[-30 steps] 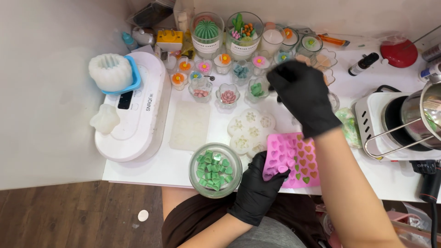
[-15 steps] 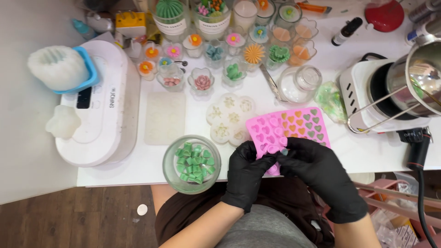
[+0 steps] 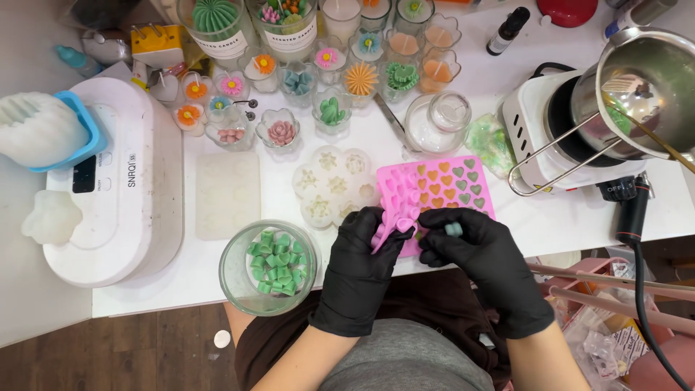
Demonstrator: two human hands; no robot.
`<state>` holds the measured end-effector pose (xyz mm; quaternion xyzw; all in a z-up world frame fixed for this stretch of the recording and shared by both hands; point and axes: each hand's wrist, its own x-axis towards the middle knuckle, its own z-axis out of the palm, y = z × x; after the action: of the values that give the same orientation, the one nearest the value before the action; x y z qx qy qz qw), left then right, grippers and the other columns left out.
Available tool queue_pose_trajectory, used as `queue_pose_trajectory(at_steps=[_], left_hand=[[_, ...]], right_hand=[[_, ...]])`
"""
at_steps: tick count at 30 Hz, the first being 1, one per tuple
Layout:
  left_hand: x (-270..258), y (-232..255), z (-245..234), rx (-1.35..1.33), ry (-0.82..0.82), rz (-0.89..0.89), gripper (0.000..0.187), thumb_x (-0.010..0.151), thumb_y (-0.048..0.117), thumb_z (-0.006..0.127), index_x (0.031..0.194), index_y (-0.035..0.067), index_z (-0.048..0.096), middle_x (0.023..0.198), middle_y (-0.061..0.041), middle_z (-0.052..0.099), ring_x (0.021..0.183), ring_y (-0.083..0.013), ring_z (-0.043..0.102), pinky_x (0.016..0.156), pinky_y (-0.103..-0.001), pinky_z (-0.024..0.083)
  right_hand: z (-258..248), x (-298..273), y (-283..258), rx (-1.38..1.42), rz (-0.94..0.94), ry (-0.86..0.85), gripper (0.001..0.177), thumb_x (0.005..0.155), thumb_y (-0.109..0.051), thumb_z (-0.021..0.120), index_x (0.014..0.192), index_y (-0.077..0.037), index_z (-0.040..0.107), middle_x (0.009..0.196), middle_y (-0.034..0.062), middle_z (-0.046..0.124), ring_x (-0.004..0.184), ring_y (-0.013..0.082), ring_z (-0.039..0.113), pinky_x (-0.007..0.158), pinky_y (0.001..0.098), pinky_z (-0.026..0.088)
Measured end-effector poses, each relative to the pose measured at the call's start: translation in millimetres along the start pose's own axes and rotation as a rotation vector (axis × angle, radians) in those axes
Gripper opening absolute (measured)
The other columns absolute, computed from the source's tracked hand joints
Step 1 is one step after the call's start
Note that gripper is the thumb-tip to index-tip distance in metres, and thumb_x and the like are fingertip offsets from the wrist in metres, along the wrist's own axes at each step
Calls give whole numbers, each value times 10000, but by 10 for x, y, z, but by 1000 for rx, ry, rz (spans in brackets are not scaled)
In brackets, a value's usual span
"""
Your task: Remove heart-shaped wax melts from a mold and place them into a jar, then pour melted wax into flower-shaped molds.
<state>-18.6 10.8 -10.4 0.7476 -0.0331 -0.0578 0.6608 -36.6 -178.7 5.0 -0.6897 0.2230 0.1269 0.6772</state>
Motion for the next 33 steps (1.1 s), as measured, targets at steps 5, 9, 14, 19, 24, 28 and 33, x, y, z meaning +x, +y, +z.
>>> queue_pose_trajectory(at_steps=[5, 9, 14, 19, 24, 28, 33], left_hand=[[15, 23, -24, 49, 6, -125, 286, 877, 217, 817, 1039, 38, 663, 818, -76, 639, 731, -159, 585, 656, -313, 505], [-14, -117, 57, -35, 27, -160, 351, 843, 213, 849, 1040, 2, 650, 807, -114, 610, 731, -180, 554, 648, -323, 505], [-50, -35, 85, -132, -11, -63, 364, 920, 232, 757, 1179, 9, 630, 936, -70, 739, 831, -119, 702, 738, -287, 561], [-29, -152, -10, -268, -14, -111, 381, 924, 207, 761, 1215, -2, 631, 1043, -83, 747, 870, -126, 680, 752, -292, 553], [-98, -239, -145, -397, -54, -348, 437, 871, 213, 776, 1219, -8, 632, 1032, -89, 727, 797, -130, 645, 632, -283, 533], [-170, -387, -175, -495, -74, -376, 530, 910, 273, 721, 1348, 31, 545, 1194, -47, 687, 921, -116, 689, 685, -274, 580], [-179, -490, -155, -541, -92, -300, 518, 970, 288, 680, 1380, -10, 569, 1223, -104, 697, 938, -144, 697, 709, -278, 598]], right_hand=[[-75, -20, 215, 31, -73, -163, 391, 778, 38, 772, 1161, 13, 701, 988, 66, 734, 886, 152, 726, 808, 299, 607], [9, 5, 229, -37, -49, -118, 504, 700, 44, 817, 1184, -36, 700, 978, 41, 734, 850, 142, 720, 781, 303, 610], [60, 42, 223, -194, -130, -58, 451, 720, 27, 809, 1157, -40, 721, 984, 22, 751, 862, 113, 692, 759, 292, 607], [-150, 145, -61, -103, -23, -43, 331, 794, -12, 756, 1125, 1, 756, 927, 72, 784, 737, 168, 707, 650, 324, 572], [286, 383, -867, -278, -128, 36, 306, 847, -52, 740, 1145, 18, 748, 891, 123, 762, 732, 169, 698, 683, 326, 570], [887, 953, -1272, -220, -476, -158, 345, 914, -54, 700, 1257, -27, 703, 1033, 55, 747, 850, 117, 699, 807, 291, 589], [1442, 1849, -1362, -174, -597, -226, 329, 947, 1, 668, 1273, -39, 696, 1096, 48, 741, 920, 116, 711, 861, 289, 597]])
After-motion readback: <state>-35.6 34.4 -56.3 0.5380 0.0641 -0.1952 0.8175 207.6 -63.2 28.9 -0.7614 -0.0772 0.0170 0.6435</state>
